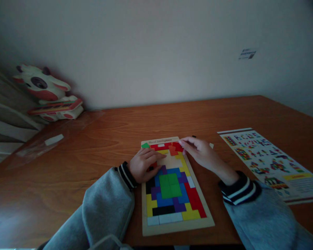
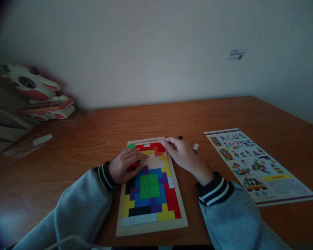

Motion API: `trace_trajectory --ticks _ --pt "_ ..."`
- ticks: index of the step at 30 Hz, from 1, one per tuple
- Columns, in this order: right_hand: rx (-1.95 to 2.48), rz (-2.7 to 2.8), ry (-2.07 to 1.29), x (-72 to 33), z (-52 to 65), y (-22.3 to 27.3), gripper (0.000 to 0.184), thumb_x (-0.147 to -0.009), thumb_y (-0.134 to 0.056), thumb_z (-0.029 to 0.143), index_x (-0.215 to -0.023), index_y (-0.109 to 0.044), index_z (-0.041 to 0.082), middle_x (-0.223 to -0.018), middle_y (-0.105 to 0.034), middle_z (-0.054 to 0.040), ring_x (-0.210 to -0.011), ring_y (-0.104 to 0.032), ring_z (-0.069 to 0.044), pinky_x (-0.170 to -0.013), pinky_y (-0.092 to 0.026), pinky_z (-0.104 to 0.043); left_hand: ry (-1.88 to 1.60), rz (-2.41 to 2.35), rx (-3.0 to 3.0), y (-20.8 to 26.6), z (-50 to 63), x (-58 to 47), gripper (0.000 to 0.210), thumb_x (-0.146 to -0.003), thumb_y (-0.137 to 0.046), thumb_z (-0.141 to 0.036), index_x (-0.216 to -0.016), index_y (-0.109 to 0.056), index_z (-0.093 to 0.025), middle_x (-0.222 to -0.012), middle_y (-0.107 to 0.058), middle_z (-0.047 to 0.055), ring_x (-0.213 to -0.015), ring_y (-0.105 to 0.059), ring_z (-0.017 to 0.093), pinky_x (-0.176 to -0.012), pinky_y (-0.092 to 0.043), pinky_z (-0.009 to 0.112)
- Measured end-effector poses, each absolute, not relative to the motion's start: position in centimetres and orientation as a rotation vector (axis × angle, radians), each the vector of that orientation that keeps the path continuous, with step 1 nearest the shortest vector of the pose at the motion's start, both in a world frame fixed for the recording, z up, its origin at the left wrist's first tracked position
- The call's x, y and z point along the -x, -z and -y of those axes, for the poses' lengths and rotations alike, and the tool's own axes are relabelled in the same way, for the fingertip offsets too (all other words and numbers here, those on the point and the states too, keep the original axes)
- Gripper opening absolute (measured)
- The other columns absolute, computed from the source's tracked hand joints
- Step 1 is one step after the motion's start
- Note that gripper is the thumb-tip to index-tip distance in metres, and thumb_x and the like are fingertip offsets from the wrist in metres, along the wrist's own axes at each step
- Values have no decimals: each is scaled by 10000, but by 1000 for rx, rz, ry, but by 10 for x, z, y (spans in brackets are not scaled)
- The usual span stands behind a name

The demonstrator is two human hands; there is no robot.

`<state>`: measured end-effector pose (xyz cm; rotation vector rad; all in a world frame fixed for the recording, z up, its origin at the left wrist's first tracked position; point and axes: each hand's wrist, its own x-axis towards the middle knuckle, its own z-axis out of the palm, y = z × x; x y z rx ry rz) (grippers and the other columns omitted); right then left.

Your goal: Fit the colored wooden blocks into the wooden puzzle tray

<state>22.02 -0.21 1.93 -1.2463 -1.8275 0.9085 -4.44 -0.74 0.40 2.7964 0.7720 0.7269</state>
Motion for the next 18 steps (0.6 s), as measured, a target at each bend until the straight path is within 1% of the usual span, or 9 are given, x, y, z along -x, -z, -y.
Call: trace_trajectory --ticks 5,9,11,13,15,18 --pt "1176 1828 -993 -222 0 -14 278 -923 -537 398 -1068 -664 198 -1029 -719 -73 -913 -677 -205 -795 -551 -353 -729 -760 -2806 -3 6 44 348 -902 -562 -264 -1239 -561 -177 -1127 -674 106 -1043 -597 241 -910 -471 399" --pt "1224 1872 -982 -220 2 -12 266 -929 -523 366 -1088 -650 195 -1011 -712 -80 -867 -665 -192 -765 -541 -350 -712 -767 -2800 -4 7 44 335 -904 -558 -265 -1227 -570 -179 -1119 -676 107 -1048 -596 239 -910 -471 395" --pt "1233 1904 -990 -223 4 -14 276 -919 -538 388 -1083 -642 193 -960 -701 -71 -808 -645 -176 -722 -529 -329 -715 -761 -2802 -4 7 44 324 -904 -553 -261 -1217 -575 -177 -1120 -677 107 -1037 -601 236 -901 -474 393" --pt "1214 2030 -1037 -229 4 -18 312 -855 -626 448 -1040 -658 198 -893 -676 -47 -749 -611 -164 -664 -507 -300 -718 -759 -2803 -5 7 43 313 -907 -546 -261 -1206 -584 -175 -1118 -679 109 -1025 -606 231 -891 -476 387" --pt "1210 2194 -1111 -238 5 -22 391 -742 -734 507 -980 -677 203 -834 -636 -23 -708 -575 -157 -615 -477 -279 -717 -761 -2804 -5 7 43 296 -909 -540 -263 -1186 -599 -176 -1110 -682 110 -1023 -608 228 -894 -473 386" --pt "1248 2360 -1177 -251 7 -28 479 -602 -822 538 -924 -676 216 -837 -604 -9 -734 -554 -168 -618 -461 -277 -713 -752 -2808 -5 7 43 274 -910 -537 -265 -1159 -619 -183 -1111 -684 107 -1025 -607 229 -902 -465 391"
